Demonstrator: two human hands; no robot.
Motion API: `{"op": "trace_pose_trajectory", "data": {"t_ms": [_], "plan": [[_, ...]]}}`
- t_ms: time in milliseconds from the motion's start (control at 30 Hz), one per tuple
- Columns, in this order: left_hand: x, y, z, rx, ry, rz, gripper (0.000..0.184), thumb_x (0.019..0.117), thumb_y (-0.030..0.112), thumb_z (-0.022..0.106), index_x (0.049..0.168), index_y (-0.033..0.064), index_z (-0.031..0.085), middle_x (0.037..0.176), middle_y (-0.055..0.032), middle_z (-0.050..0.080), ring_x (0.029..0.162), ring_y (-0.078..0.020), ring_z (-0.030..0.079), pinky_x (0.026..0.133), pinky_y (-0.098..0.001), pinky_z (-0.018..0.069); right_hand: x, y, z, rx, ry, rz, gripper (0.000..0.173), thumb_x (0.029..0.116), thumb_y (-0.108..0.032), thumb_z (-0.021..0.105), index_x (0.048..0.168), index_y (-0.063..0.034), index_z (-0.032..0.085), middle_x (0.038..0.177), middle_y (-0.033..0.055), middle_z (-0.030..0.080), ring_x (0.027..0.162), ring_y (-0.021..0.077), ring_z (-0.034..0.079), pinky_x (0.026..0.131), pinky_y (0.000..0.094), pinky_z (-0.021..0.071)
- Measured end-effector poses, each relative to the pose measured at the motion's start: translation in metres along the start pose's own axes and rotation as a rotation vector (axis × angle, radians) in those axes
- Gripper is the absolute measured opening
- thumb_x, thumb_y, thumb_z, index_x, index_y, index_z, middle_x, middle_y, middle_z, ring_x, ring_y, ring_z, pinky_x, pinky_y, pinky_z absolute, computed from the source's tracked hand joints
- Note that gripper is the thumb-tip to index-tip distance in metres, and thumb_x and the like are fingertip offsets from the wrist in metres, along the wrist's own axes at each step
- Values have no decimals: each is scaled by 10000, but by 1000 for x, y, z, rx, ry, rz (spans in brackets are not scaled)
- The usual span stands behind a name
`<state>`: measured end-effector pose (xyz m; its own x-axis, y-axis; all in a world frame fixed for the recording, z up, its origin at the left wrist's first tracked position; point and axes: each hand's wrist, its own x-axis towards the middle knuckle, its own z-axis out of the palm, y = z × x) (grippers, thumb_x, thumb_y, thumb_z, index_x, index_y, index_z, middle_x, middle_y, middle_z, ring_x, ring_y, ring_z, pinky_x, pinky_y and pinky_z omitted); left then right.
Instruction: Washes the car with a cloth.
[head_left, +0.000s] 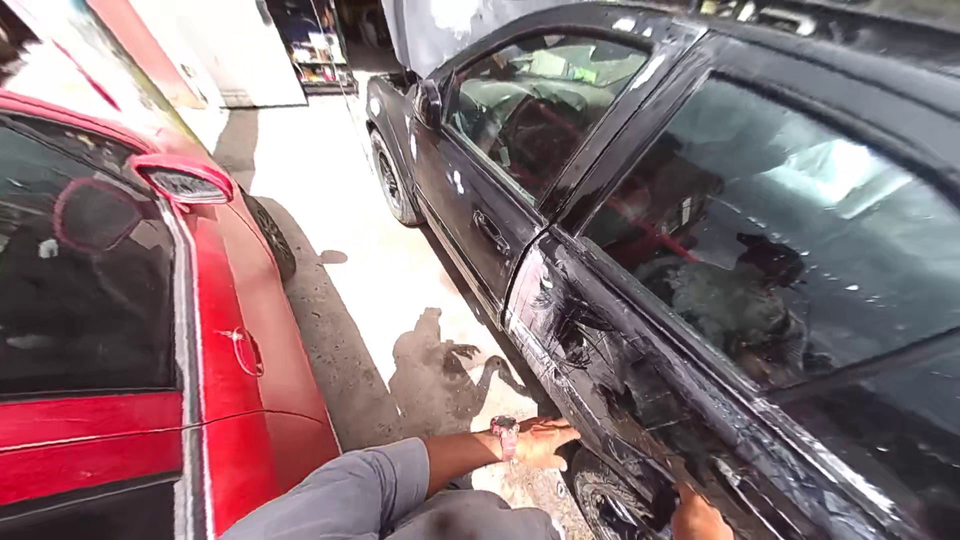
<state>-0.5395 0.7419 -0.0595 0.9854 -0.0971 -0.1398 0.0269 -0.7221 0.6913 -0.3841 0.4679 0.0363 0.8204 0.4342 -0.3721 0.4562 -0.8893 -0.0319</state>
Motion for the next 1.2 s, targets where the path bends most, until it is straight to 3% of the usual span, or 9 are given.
{"op": "trace_pose_trajectory", "data": {"t_ms": [133, 300, 467, 567, 667, 800, 900, 1033, 1200], "plan": [[32, 24, 12, 28, -3, 203, 1066, 751, 448, 888, 1615, 194, 319, 1629, -96, 393, 1493, -283, 378, 1242, -494, 283, -11, -75, 18, 297, -9, -206, 341, 1025, -163, 507, 1312, -71, 665, 1227, 218, 692, 1123, 405, 670, 960, 631, 518], [-9, -6, -38, -15, -61, 61, 474, 862, 417, 779, 1181, 78, 689, 1080, -140, 736, 1051, -307, 698, 972, -562, 541, -25, -136, 10, 1099, -138, -262, 236, 1044, -92, 487, 1189, -31, 663, 1040, 118, 738, 913, 228, 750, 817, 458, 654], [-77, -35, -132, -14, -104, -53, 288, 976, 335, 640, 1024, 52, 670, 858, -145, 693, 847, -314, 684, 794, -556, 542, -43, -153, -33, 1598, -141, -350, 229, 1054, -20, 452, 1167, 53, 638, 1044, 194, 722, 883, 299, 743, 794, 481, 647], [-92, -30, -167, -335, 157, 62, 194, 928, 258, 740, 1040, 99, 743, 1009, -37, 700, 953, -133, 658, 883, -359, 559, -31, -140, -25, 1520, -86, -378, 239, 1055, -26, 467, 1170, 34, 668, 1056, 173, 729, 899, 279, 739, 800, 473, 646], [-73, -6, -161, -322, 425, 185, 227, 909, 377, 758, 1076, 225, 783, 1269, 28, 627, 1230, -129, 543, 1089, -381, 460, -19, -140, 3, 1379, -80, -364, 253, 1036, -20, 480, 1206, -6, 666, 1074, 132, 730, 922, 248, 731, 795, 458, 639], [-29, 33, -113, -580, 476, 269, 200, 926, 293, 753, 1032, 128, 791, 1135, -25, 658, 1120, -133, 594, 1008, -334, 515, -18, -168, 35, 1238, -80, -407, 660, 891, -51, 741, 1482, -57, 446, 1305, 63, 670, 1171, 163, 669, 1014, 392, 583], [-20, 52, -97, -1045, 289, 335, 221, 969, 143, 675, 1123, -5, 731, 1132, -94, 718, 1079, -162, 668, 978, -365, 557, -22, -180, 38, 1348, 108, -317, 575, 759, -77, 882, 1267, -28, 617, 1144, 56, 739, 1079, 135, 706, 990, 349, 597], [-33, 35, -117, -1610, 192, 211, 276, 1028, 72, 536, 1275, -6, 633, 1193, -165, 706, 1103, -283, 688, 1000, -512, 551, -23, -155, 14, 1129, 178, -246, 294, 837, -223, 839, 1093, -103, 758, 989, 26, 770, 930, 140, 735, 885, 391, 620], [-24, -41, -80, -904, 226, 30, 551, 917, 165, 675, 1442, 53, 552, 1382, -141, 626, 1204, -248, 647, 1004, -438, 556, -19, -154, -2, 401, 252, -6, 362, 837, -314, 760, 1112, -79, 744, 1130, 143, 721, 1024, 336, 700, 875, 607, 553]]}}
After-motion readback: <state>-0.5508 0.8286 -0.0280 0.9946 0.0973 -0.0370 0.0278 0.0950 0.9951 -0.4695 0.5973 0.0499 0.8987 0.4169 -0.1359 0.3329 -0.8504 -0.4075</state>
